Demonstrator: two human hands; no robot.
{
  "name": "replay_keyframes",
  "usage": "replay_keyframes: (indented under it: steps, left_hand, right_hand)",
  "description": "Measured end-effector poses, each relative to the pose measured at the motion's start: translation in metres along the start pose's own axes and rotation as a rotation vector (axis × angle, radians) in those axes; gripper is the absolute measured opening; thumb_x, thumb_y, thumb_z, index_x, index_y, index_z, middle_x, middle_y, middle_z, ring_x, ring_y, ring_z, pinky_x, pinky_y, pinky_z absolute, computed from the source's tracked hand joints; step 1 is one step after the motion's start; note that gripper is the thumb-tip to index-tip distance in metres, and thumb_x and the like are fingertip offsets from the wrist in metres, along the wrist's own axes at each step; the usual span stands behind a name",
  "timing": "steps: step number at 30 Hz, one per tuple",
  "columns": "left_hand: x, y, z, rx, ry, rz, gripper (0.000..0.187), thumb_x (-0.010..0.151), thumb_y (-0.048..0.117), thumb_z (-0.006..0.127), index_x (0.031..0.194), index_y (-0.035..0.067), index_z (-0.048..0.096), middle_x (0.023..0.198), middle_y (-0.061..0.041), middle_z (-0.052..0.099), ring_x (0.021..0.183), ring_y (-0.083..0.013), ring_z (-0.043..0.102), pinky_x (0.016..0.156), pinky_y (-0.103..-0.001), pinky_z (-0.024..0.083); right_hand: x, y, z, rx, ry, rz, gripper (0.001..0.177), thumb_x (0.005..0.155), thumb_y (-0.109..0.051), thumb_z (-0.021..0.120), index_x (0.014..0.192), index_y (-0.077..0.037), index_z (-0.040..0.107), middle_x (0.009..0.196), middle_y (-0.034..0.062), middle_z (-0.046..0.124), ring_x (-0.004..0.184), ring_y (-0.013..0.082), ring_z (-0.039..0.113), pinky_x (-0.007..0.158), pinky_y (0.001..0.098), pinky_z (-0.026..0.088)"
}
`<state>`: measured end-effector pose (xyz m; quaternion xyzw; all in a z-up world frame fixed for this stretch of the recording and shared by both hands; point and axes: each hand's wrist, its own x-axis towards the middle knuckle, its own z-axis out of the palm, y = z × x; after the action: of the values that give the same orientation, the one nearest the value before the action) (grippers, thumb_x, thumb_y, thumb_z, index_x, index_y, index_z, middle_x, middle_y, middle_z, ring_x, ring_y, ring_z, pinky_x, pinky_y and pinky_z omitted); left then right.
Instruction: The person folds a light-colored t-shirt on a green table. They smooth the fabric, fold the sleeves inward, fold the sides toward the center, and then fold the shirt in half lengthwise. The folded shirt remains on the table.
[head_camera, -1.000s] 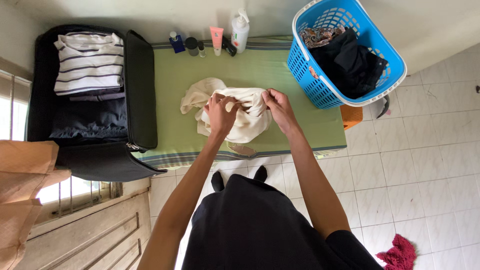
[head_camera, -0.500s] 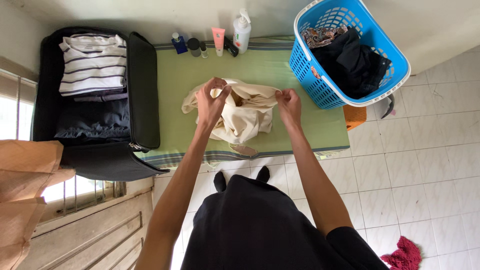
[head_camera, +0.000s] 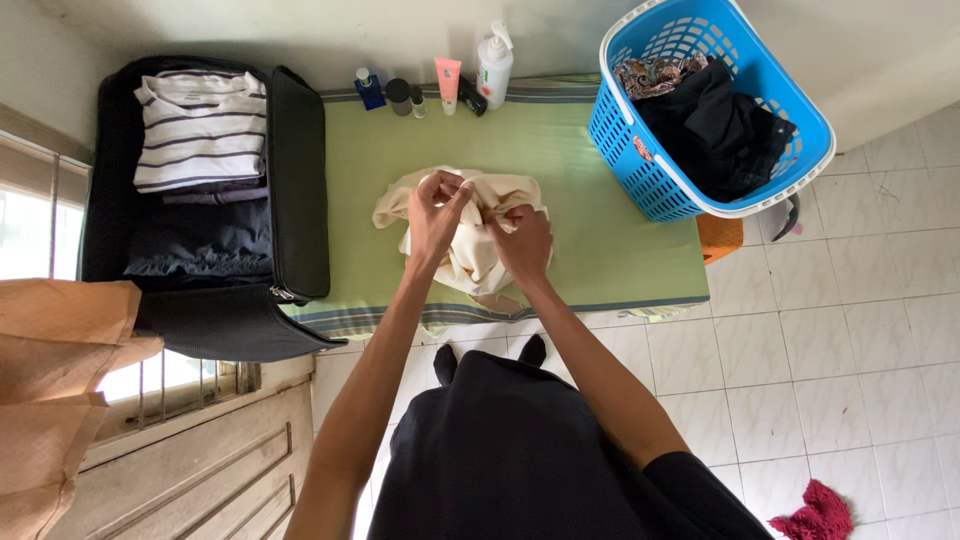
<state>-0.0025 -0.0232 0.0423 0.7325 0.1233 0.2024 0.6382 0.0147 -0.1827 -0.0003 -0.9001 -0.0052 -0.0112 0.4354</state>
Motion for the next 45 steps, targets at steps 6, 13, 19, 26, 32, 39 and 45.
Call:
replay_keyframes:
  steps: [6,13,19,26,32,39,45]
  left_hand:
    - [0.014,-0.014,-0.033,-0.008,0.127,-0.017,0.015,0.089,0.015,0.075,0.093,0.0,0.073,0.075,0.001,0.065,0.065,-0.0072,0.055,0.058,-0.024,0.047]
    - [0.019,-0.035,-0.08,-0.071,0.239,-0.019,0.018,0.096,0.015,0.077,0.095,-0.002,0.072,0.078,-0.003,0.061,0.069,-0.0097,0.051,0.062,-0.025,0.043]
    - [0.023,-0.036,-0.05,0.354,0.157,0.003,0.027,0.077,0.012,0.082,0.101,0.007,0.071,0.1,-0.001,0.067,0.097,-0.0192,0.06,0.089,-0.043,0.042]
    - [-0.036,-0.01,0.002,0.511,-0.058,0.253,0.027,0.079,0.018,0.088,0.104,0.023,0.078,0.121,-0.007,0.053,0.124,-0.0318,0.044,0.106,-0.055,0.026]
    - [-0.034,-0.006,0.016,0.595,-0.058,0.33,0.041,0.074,0.018,0.085,0.115,0.02,0.078,0.129,-0.01,0.052,0.124,-0.0342,0.043,0.106,-0.052,0.029]
    - [-0.021,-0.029,0.021,0.675,-0.102,0.375,0.03,0.074,0.019,0.086,0.104,0.022,0.082,0.128,-0.006,0.055,0.125,-0.0312,0.044,0.107,-0.05,0.027]
    - [-0.004,-0.024,0.013,0.66,-0.102,0.299,0.017,0.078,0.03,0.088,0.092,0.021,0.082,0.121,-0.002,0.062,0.119,-0.0285,0.044,0.103,-0.048,0.027]
  right_hand:
    - [0.02,0.038,0.003,0.159,-0.159,0.065,0.025,0.093,-0.027,0.074,0.1,-0.003,0.071,0.09,0.0118,0.076,0.078,0.0181,0.072,0.071,0.032,0.055]
    - [0.04,0.055,-0.049,0.628,-0.285,0.033,0.008,0.097,-0.011,0.071,0.098,-0.004,0.068,0.09,-0.0012,0.07,0.082,0.0059,0.062,0.077,0.0217,0.051]
    - [0.04,0.043,-0.059,0.714,-0.427,-0.002,0.01,0.103,-0.014,0.063,0.099,-0.005,0.064,0.09,-0.0034,0.064,0.086,0.0054,0.056,0.081,0.0216,0.047]
    - [0.042,0.043,-0.051,0.861,-0.447,0.06,0.014,0.11,-0.018,0.054,0.103,-0.009,0.061,0.089,-0.0043,0.057,0.082,0.0048,0.05,0.075,0.0225,0.043]
    - [0.033,0.035,-0.052,0.872,-0.449,0.12,0.012,0.108,-0.018,0.053,0.102,-0.011,0.061,0.089,-0.0039,0.06,0.08,0.0041,0.051,0.072,0.0218,0.044]
    - [0.031,0.047,-0.054,1.054,-0.499,0.149,0.015,0.111,-0.017,0.053,0.103,-0.008,0.062,0.092,-0.0039,0.057,0.082,0.0036,0.049,0.071,0.0217,0.039]
    - [0.048,0.072,-0.047,0.786,-0.121,0.109,0.02,0.107,-0.024,0.062,0.101,-0.005,0.065,0.091,-0.0019,0.062,0.084,0.0066,0.055,0.076,0.024,0.046]
